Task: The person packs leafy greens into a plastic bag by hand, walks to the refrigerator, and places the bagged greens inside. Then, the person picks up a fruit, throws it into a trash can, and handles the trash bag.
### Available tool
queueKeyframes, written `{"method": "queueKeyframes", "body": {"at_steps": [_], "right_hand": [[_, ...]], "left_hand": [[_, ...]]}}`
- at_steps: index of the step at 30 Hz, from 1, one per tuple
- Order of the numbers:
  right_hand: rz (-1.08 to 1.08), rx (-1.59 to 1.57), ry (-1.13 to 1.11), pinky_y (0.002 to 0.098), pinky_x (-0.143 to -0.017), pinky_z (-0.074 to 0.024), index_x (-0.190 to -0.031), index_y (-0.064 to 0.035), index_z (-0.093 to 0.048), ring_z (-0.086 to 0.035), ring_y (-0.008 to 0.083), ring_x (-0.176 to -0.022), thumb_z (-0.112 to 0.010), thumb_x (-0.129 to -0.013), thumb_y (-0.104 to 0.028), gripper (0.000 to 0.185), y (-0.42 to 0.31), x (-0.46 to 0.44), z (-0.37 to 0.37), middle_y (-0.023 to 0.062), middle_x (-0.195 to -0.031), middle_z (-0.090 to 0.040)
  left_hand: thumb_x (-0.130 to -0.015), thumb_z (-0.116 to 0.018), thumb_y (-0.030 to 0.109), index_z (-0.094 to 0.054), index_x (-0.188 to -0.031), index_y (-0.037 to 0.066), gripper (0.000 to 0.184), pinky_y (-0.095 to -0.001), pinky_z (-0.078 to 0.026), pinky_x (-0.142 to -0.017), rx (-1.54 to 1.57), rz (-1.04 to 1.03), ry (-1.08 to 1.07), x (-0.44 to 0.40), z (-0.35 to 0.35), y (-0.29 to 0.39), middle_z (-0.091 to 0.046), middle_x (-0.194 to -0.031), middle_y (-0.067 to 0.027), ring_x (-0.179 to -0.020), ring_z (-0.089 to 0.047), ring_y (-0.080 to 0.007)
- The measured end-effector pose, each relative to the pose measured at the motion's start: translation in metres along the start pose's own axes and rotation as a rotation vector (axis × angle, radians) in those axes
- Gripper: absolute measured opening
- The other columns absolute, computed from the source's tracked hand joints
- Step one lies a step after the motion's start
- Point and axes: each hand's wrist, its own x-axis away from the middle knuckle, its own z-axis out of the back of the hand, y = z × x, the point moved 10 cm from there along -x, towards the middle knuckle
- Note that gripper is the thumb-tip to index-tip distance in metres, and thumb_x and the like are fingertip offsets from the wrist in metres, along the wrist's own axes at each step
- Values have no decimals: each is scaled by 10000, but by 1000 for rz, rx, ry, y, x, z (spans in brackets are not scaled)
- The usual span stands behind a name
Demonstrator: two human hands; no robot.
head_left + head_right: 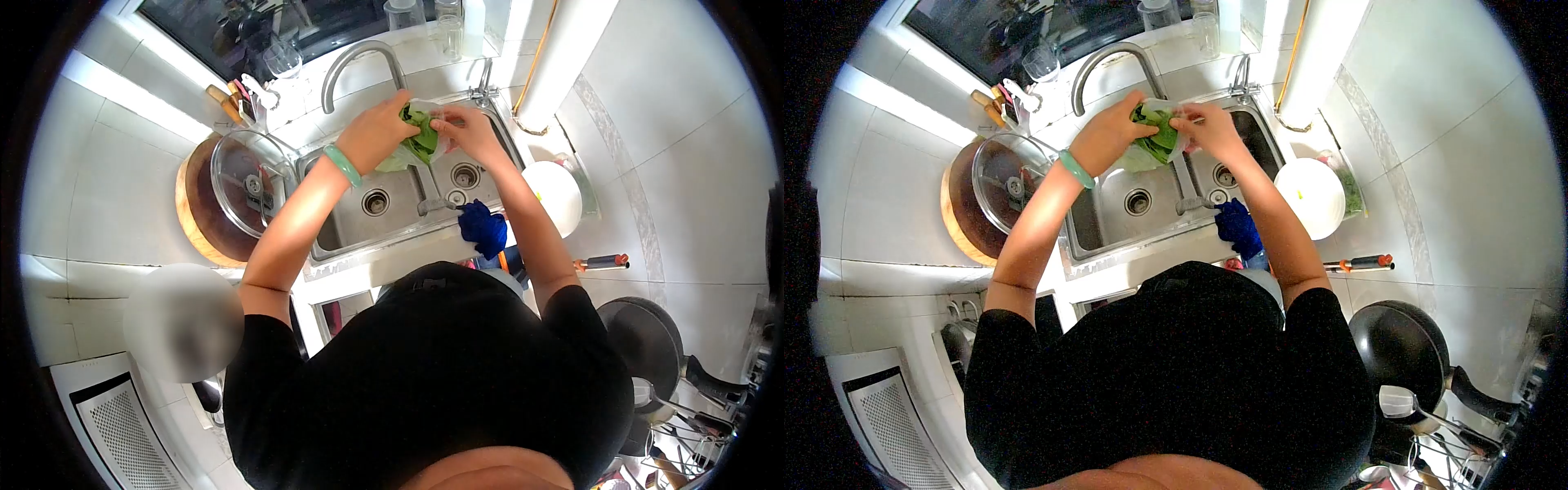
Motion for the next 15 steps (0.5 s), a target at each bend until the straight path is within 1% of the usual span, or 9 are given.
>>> {"method": "queueKeyframes", "body": {"at_steps": [1, 2, 4, 8, 10, 11, 13, 14, 15], "right_hand": [[-97, -18, -56, 201, -505, -460, -996, -14, -596, -559, 80, -625, -678, -785, -226, 310, 12, -5, -7, 33, -784, -599], [-97, -18, -54, 201, -505, -460, -996, -14, -596, -559, 80, -625, -678, -785, -226, 310, 14, -9, -8, 33, -784, -599], [-222, 9, -20, 188, -491, -444, -837, -30, -635, -534, 54, -570, -697, -769, -282, 268, 30, -11, -6, -5, -646, -571], [-353, -216, -4, 198, -453, -457, -775, -19, -633, -544, 87, -491, -737, -727, -290, 294, 67, -23, -14, 23, -584, -560], [-402, -287, -150, 223, -439, -448, -709, -27, -600, -537, 78, -482, -759, -700, -306, 321, 77, -23, -27, 13, -572, -548], [-402, -286, -150, 223, -439, -448, -709, -27, -600, -537, 78, -482, -759, -700, -306, 321, 81, -23, -24, 13, -572, -548], [-193, 201, -33, 286, -431, -437, -735, -30, -587, -537, 142, -450, -762, -680, -233, 274, 43, -19, -1, 53, -548, -543], [-192, 203, -36, 286, -431, -437, -735, -30, -587, -537, 142, -450, -762, -680, -233, 274, 36, -16, -1, 53, -548, -543], [-43, 387, 6, 315, -448, -443, -732, -23, -580, -546, 191, -451, -732, -688, -183, 224, 14, -15, 3, 91, -562, -554]], "left_hand": [[-739, -578, 74, -664, -913, 136, 203, -340, -468, -789, -2, 15, -16, 0, -3, -2, -463, -1090, -110, -945, -558, -280], [-739, -578, 74, -664, -913, 136, 203, -340, -468, -789, -2, 13, -17, 1, -6, -4, -463, -1090, -110, -945, -558, -280], [-734, -578, 82, -665, -899, 134, 194, -339, -465, -778, 17, 19, 2, 4, -11, -6, -466, -1075, -114, -933, -558, -280], [-728, -578, 92, -668, -882, 143, 186, -345, -460, -775, 41, 33, -80, 7, -21, -4, -470, -1056, -122, -927, -556, -286], [-731, -570, 98, -667, -854, 148, 164, -349, -457, -772, 55, 30, -68, 8, -19, -4, -474, -1038, -126, -926, -552, -291], [-731, -570, 98, -667, -854, 148, 164, -349, -457, -772, 55, 31, -67, 9, -20, -4, -474, -1038, -126, -926, -552, -291], [-732, -562, 92, -662, -829, 148, 150, -352, -457, -765, 27, 37, -90, 14, -25, -5, -475, -1036, -125, -920, -550, -293], [-732, -562, 92, -662, -829, 148, 150, -352, -457, -765, 27, 40, -88, 16, -26, -6, -475, -1036, -125, -920, -550, -293], [-736, -548, 75, -660, -824, 150, 161, -352, -457, -761, 16, 46, -112, 17, -29, -8, -474, -1042, -123, -918, -550, -293]]}}
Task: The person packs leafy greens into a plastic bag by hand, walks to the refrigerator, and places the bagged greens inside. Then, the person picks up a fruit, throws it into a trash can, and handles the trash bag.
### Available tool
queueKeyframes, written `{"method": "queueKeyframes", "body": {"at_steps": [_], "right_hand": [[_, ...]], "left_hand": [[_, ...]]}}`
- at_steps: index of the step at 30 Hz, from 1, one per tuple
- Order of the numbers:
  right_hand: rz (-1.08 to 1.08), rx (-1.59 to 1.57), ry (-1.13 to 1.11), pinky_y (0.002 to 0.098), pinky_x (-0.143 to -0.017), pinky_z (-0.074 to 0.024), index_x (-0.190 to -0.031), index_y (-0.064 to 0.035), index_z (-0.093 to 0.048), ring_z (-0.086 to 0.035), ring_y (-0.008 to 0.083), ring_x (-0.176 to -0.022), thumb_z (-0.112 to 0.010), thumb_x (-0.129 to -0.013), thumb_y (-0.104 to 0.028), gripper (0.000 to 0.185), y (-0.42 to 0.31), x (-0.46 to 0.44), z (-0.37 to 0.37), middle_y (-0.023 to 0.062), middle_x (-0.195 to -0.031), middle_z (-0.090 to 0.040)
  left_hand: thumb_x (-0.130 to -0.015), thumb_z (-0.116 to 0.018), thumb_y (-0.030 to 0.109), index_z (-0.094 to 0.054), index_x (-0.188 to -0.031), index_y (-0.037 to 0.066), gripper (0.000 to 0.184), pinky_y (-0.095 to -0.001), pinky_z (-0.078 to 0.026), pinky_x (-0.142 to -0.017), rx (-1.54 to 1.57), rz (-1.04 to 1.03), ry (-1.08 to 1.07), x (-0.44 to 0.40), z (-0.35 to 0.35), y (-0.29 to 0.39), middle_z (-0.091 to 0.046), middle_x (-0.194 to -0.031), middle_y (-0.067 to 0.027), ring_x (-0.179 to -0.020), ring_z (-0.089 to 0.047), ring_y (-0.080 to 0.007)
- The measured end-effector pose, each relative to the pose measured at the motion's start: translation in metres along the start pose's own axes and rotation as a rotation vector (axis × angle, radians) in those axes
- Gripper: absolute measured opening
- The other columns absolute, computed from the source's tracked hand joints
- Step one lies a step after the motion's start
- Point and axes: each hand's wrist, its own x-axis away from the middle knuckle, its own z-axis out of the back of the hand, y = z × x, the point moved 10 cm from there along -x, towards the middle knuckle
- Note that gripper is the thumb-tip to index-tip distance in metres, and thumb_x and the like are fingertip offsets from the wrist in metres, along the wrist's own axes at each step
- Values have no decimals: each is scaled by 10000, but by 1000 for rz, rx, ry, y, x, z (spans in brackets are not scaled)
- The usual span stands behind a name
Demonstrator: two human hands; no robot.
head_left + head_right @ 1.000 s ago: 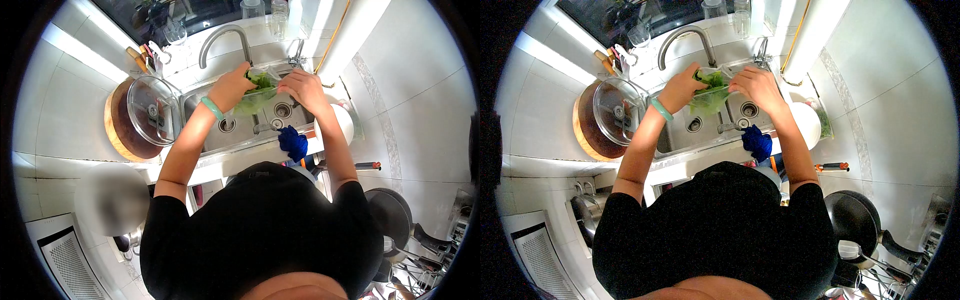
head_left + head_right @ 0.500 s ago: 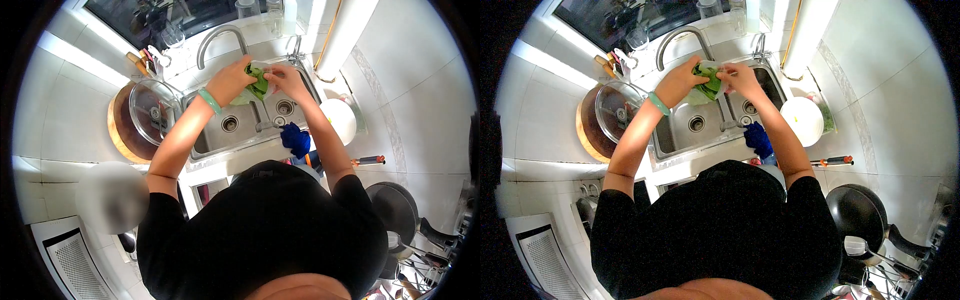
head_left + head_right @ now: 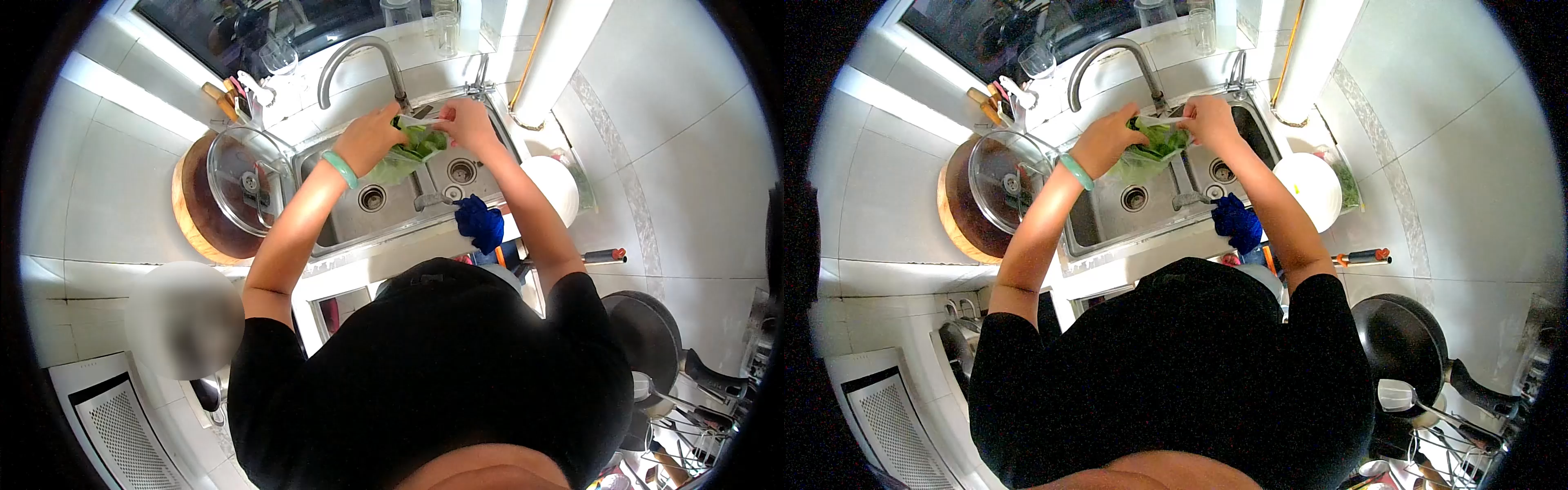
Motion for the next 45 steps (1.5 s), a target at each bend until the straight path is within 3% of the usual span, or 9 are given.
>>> {"method": "queueKeyframes", "body": {"at_steps": [4, 8, 10, 18, 21, 24, 32, 43, 45], "right_hand": [[649, 543, 372, 355, -505, -464, -709, -2, -562, -563, 311, -465, -630, -715, -66, 94, -72, 30, 17, 179, -615, -574], [742, 509, 388, 313, -480, -485, -748, 11, -608, -588, 251, -459, -598, -765, -65, 78, -101, 45, 33, 165, -647, -603], [115, -101, 162, 265, -437, -490, -825, 17, -648, -581, 172, -443, -608, -786, -73, 106, -56, 29, 45, 134, -661, -623], [30, -188, 309, 212, -376, -430, -840, 34, -652, -535, 98, -428, -651, -779, -86, 135, -38, 49, 66, 87, -651, -621], [-82, -510, 223, 188, -359, -354, -863, 22, -639, -478, 63, -441, -643, -796, -77, 119, 2, 46, 47, 38, -667, -597], [-228, -1232, 42, 180, -374, -292, -909, 8, -617, -445, 43, -507, -619, -818, -55, 111, 22, 52, 11, 6, -702, -560], [-18, -349, 403, 198, -586, -435, -795, -8, -678, -556, 75, -616, -658, -754, -40, 57, 20, 70, 45, 13, -696, -636], [-383, -941, -14, 212, -619, -458, -882, -39, -611, -536, 74, -681, -622, -820, -95, 84, 71, 71, -33, 0, -750, -567], [-402, -1194, -91, 220, -625, -455, -874, -39, -624, -534, 72, -675, -627, -815, -103, 87, 68, 73, -46, 3, -755, -581]], "left_hand": [[-740, -509, 22, -659, -805, 158, 212, -359, -458, -762, 24, 22, -15, -1, -3, 0, -474, -1052, -117, -909, -549, -295], [-694, -521, -52, -674, -858, 168, 314, -369, -456, -776, 93, 44, 49, -1, -1, -3, -466, -1066, -115, -906, -545, -301], [-637, -550, -101, -677, -937, 160, 417, -342, -470, -813, 266, 34, 98, 2, 8, -8, -474, -1091, -106, -945, -545, -306], [-582, -601, -147, -630, -1093, 133, 583, -229, -493, -622, 1102, 253, 186, 6, 19, -38, -484, -1201, -84, -821, -543, -114], [-615, -663, -63, -647, -1026, 77, 435, -219, -489, -572, 1313, 465, 260, 17, 2, -63, -618, -997, -106, -740, -597, -112], [-614, -697, 40, -675, -762, 26, 151, -230, -480, -539, 672, 665, 36, 30, -11, -76, -617, -580, -86, -538, -601, -128], [-571, -714, 140, -702, -684, 79, 128, -281, -480, -544, 590, 672, 44, 40, -33, -78, -640, -607, -72, -559, -626, -192], [-677, -681, 94, -699, -753, 12, 114, -244, -476, -508, 281, 710, 35, 58, -27, -58, -635, -582, -88, -526, -600, -114], [-712, -685, 116, -690, -737, 1, 118, -233, -460, -502, 866, 772, 185, 66, -40, -62, -627, -584, -79, -540, -595, -114]]}}
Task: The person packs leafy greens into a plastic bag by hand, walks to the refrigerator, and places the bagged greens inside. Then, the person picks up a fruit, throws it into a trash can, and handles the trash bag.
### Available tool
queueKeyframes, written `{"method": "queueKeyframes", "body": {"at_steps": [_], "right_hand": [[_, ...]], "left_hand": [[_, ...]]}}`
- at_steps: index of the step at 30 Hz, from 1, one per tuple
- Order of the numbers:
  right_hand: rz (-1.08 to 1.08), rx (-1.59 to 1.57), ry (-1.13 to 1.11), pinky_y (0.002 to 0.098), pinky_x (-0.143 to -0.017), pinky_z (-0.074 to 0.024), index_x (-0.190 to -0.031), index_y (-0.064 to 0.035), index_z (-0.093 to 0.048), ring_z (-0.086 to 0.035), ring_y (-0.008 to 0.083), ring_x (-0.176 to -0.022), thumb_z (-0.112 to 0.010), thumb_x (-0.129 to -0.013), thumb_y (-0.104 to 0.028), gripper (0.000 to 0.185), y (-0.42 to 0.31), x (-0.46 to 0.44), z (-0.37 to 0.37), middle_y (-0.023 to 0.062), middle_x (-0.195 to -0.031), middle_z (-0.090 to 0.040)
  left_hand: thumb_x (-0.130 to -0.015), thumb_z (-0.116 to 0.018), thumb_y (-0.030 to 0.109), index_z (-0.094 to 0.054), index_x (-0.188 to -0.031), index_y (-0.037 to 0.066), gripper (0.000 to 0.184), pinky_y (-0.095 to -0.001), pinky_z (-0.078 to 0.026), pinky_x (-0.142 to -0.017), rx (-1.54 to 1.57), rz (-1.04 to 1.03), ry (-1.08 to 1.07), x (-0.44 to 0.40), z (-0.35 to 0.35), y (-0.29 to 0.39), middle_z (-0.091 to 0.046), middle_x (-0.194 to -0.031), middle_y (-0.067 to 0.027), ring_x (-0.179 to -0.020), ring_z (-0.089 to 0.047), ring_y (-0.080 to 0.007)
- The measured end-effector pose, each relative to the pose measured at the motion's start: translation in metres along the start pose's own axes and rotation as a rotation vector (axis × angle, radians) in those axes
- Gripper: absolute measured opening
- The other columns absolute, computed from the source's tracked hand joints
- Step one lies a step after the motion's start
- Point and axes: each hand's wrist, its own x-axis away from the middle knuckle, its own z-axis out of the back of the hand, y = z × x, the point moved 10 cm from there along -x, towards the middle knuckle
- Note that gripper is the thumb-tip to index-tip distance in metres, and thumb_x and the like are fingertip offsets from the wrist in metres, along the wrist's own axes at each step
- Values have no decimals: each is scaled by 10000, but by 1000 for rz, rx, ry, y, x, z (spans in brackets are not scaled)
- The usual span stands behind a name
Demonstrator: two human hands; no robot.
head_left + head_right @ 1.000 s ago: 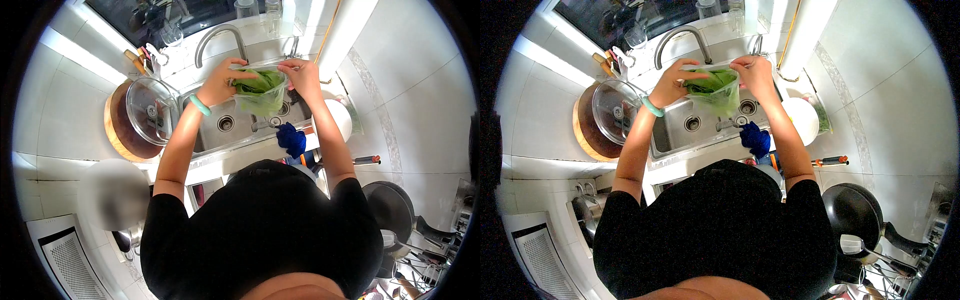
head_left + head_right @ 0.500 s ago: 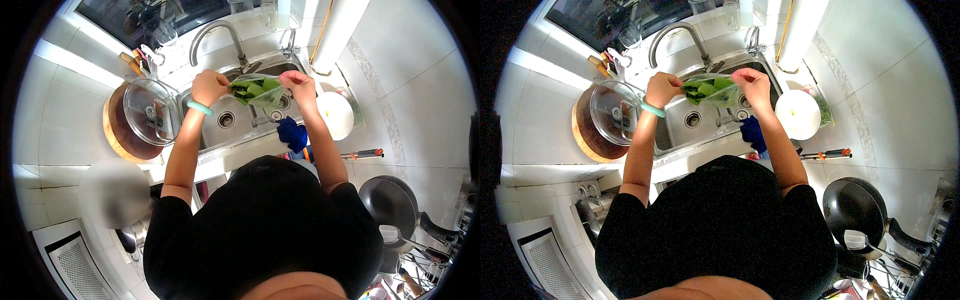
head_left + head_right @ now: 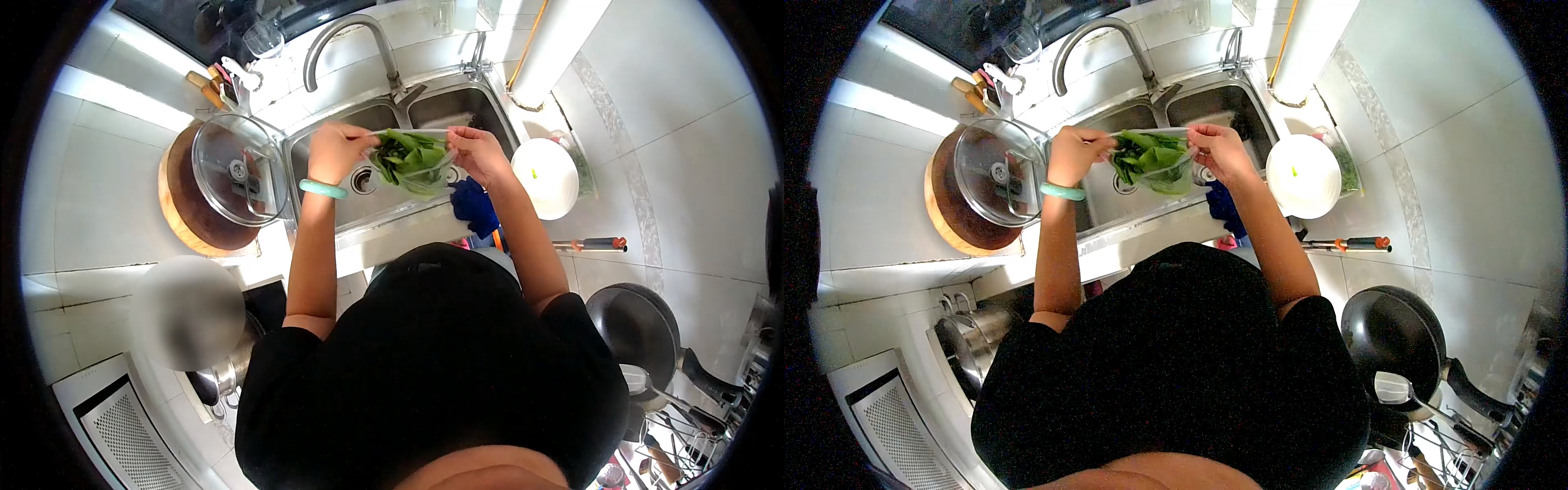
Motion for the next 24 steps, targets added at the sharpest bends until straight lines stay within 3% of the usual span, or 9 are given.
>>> {"method": "queueKeyframes", "body": {"at_steps": [4, 8, 10, 12, 14, 16, 17, 20, 24], "right_hand": [[147, 328, 126, 212, -578, -440, -881, -21, -658, -550, 75, -660, -660, -774, -78, 122, -18, 13, 4, 20, -772, -625], [285, 475, 33, 213, -581, -458, -858, -9, -665, -570, 93, -625, -683, -752, -89, 134, -17, 11, 34, 12, -710, -626], [284, 571, 192, 224, -595, -469, -866, -2, -662, -591, 100, -650, -679, -756, -98, 148, -17, 5, 82, 35, -729, -645], [449, 1059, 574, 283, -618, -484, -903, -47, -653, -627, 166, -664, -674, -744, -167, 200, -44, 20, 147, 78, -776, -661], [262, 1390, 920, 359, -704, -490, -883, -73, -652, -636, 274, -759, -682, -703, -216, 232, -41, 28, 224, 107, -816, -661], [199, 1523, 974, 380, -750, -482, -923, -85, -639, -618, 284, -842, -667, -713, -222, 253, -17, 18, 288, 105, -897, -647], [403, 1614, 1068, 391, -770, -477, -951, -92, -628, -603, 292, -878, -653, -721, -233, 271, -10, 14, 317, 105, -947, -628], [-26, 1709, 979, 413, -818, -463, -1003, -110, -599, -564, 317, -958, -598, -760, -268, 290, -16, 16, 284, 104, -1054, -575], [80, 1798, 1032, 426, -796, -466, -984, -120, -613, -588, 301, -927, -547, -800, -268, 246, -17, 17, 284, 119, -991, -611]], "left_hand": [[-800, -646, 107, -671, -808, -42, 151, -201, -390, -433, 557, 326, 150, 19, -13, -32, -568, -576, -30, -470, -499, -88], [-791, -649, 79, -672, -776, -22, 105, -241, -378, -418, 286, 1, 274, 23, -17, -18, -558, -568, -33, -447, -489, -92], [-778, -652, 68, -672, -779, -15, 85, -251, -386, -429, 137, -103, 300, 30, -18, 10, -557, -570, -51, -452, -502, -112], [-766, -656, 58, -672, -781, -8, 69, -262, -394, -440, -21, -208, 341, 33, -11, 36, -556, -572, -70, -457, -516, -132], [-740, -664, 42, -666, -782, -8, 66, -266, -409, -469, -324, -416, 403, 40, -7, 66, -549, -589, -105, -486, -530, -177], [-737, -664, 37, -666, -777, -7, 60, -269, -412, -476, -324, -443, 423, 40, -2, 68, -550, -591, -109, -496, -526, -186], [-733, -663, 32, -666, -772, -6, 55, -271, -415, -483, -320, -473, 438, 42, 1, 70, -552, -594, -113, -506, -521, -195], [-737, -654, 26, -665, -775, -3, 49, -282, -423, -483, -259, -524, 476, 43, 10, 67, -567, -609, -116, -500, -524, -193], [-754, -656, 44, -675, -768, 1, 48, -263, -477, -535, -305, -547, 509, 44, 17, 59, -648, -713, -115, -583, -606, -166]]}}
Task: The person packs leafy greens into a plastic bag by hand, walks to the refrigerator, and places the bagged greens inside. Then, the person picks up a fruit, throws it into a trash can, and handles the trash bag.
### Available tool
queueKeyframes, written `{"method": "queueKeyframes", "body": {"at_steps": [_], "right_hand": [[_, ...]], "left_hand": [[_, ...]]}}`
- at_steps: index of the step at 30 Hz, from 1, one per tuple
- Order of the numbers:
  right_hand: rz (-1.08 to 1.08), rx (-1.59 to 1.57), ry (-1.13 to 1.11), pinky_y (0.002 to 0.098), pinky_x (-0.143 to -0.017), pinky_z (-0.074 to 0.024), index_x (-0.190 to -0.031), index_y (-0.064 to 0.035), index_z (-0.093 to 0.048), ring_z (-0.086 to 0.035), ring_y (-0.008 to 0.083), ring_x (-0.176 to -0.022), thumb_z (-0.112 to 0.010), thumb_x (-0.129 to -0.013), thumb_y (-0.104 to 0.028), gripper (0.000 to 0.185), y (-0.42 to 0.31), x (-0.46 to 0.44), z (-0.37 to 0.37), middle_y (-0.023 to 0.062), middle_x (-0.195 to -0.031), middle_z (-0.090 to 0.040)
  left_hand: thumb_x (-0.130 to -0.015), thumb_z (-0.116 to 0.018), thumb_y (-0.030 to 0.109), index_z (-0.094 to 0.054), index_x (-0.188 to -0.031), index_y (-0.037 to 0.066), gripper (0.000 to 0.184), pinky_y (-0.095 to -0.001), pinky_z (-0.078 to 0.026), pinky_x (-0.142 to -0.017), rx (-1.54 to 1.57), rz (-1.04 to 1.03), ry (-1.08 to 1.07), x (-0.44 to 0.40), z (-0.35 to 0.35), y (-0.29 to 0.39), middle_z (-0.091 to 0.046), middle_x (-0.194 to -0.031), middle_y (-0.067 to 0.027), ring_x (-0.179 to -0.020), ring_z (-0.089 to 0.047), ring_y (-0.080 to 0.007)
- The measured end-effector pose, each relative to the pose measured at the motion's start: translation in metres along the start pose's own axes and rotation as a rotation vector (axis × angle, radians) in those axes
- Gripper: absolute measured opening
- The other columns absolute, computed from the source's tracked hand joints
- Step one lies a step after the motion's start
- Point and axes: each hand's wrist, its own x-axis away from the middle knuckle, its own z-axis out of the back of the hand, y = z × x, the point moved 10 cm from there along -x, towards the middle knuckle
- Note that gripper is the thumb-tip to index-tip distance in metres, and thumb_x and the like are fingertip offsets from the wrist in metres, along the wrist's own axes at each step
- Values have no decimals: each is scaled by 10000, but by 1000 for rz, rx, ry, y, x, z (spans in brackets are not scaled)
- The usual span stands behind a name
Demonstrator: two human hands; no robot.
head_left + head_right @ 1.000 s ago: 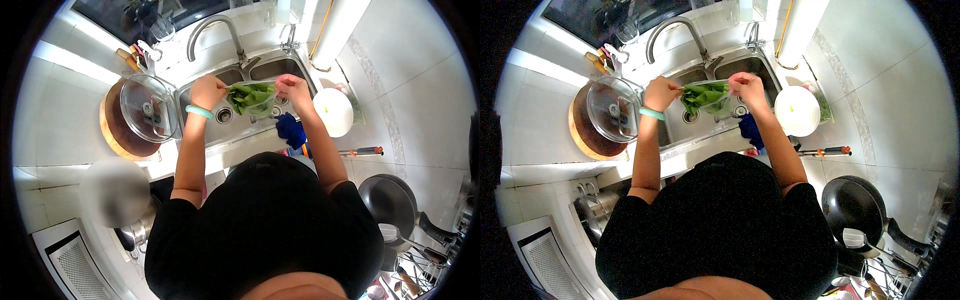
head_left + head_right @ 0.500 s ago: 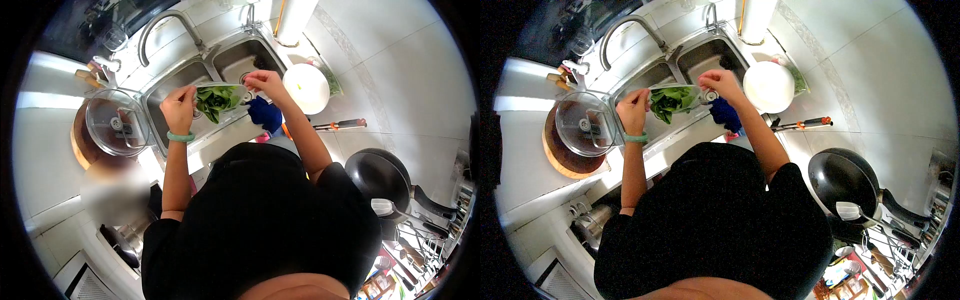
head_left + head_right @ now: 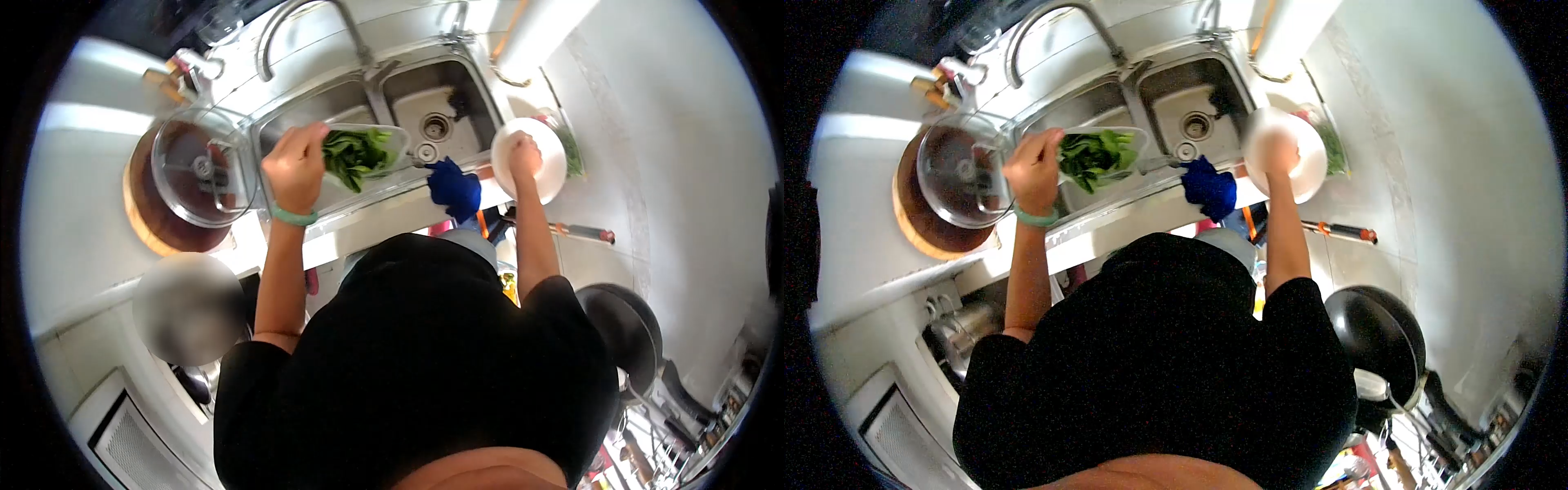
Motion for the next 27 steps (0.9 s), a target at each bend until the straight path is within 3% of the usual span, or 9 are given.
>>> {"method": "queueKeyframes", "body": {"at_steps": [2, 4, 5, 8, 11, 15, 21, 23, 27], "right_hand": [[-64, -248, -156, 371, -730, -483, -933, -102, -635, -622, 246, -844, -573, -795, -243, 207, -21, 8, 34, 111, -888, -646], [83, -612, -150, 276, -660, -481, -908, -76, -649, -630, 161, -768, -622, -777, -196, 180, -59, 14, 62, 90, -802, -657], [186, -573, -177, 198, -631, -453, -926, -56, -661, -599, 98, -748, -631, -776, -105, 160, -94, 22, 86, 76, -794, -642], [608, -990, -115, 216, -666, -451, -960, -41, -662, -569, 112, -715, -571, -798, 14, 194, -197, 75, 191, 61, -803, -623], [782, -969, -91, 326, -627, -478, -890, -102, -665, -607, 247, -703, -617, -752, -95, 147, -263, 124, 260, 99, -780, -627], [919, -839, -178, 357, -612, -473, -817, -90, -652, -600, 270, -699, -632, -724, -128, 103, -313, 145, 238, 87, -728, -619], [1093, -779, 8, 381, -613, -456, -789, -83, -640, -586, 258, -710, -632, -732, -171, 105, -336, 158, 241, 78, -729, -623], [1283, -714, 77, 374, -652, -443, -799, -95, -650, -569, 243, -727, -626, -756, -205, 120, -337, 177, 254, 67, -766, -631], [1067, -864, 21, 366, -706, -428, -815, -102, -652, -550, 241, -774, -653, -746, -198, 118, -290, 147, 273, 54, -792, -632]], "left_hand": [[-752, -658, 45, -675, -775, 5, 49, -254, -463, -514, 21, 46, -21, 2, -2, -6, -641, -691, -111, -562, -594, -156], [-754, -656, 47, -674, -775, 6, 50, -252, -456, -503, 3, 62, -28, 2, -4, -10, -634, -680, -110, -547, -586, -156], [-755, -654, 50, -672, -775, 6, 51, -251, -448, -493, 15, 72, -46, 4, -7, -11, -628, -668, -109, -533, -577, -155], [-741, -651, 70, -663, -736, 29, 43, -292, -458, -475, 32, 67, -19, 5, -12, -10, -603, -641, -97, -520, -579, -232], [-745, -649, 96, -661, -728, 48, 52, -301, -455, -458, -29, -1, -1, 7, -16, -7, -598, -649, -75, -524, -577, -237], [-765, -629, 110, -651, -776, 59, 57, -311, -459, -455, -81, -94, -55, 5, -19, 6, -602, -686, -67, -533, -579, -243], [-780, -622, 79, -651, -829, 7, 92, -284, -485, -527, -42, -87, -110, 6, -15, 4, -635, -754, -100, -609, -615, -235], [-782, -613, 89, -646, -837, 23, 92, -296, -476, -498, -22, -113, -92, 7, -12, 2, -613, -720, -84, -582, -598, -234], [-783, -607, 119, -645, -844, 62, 92, -312, -451, -453, -111, -122, -130, 0, -1, 4, -567, -656, -59, -533, -569, -234]]}}
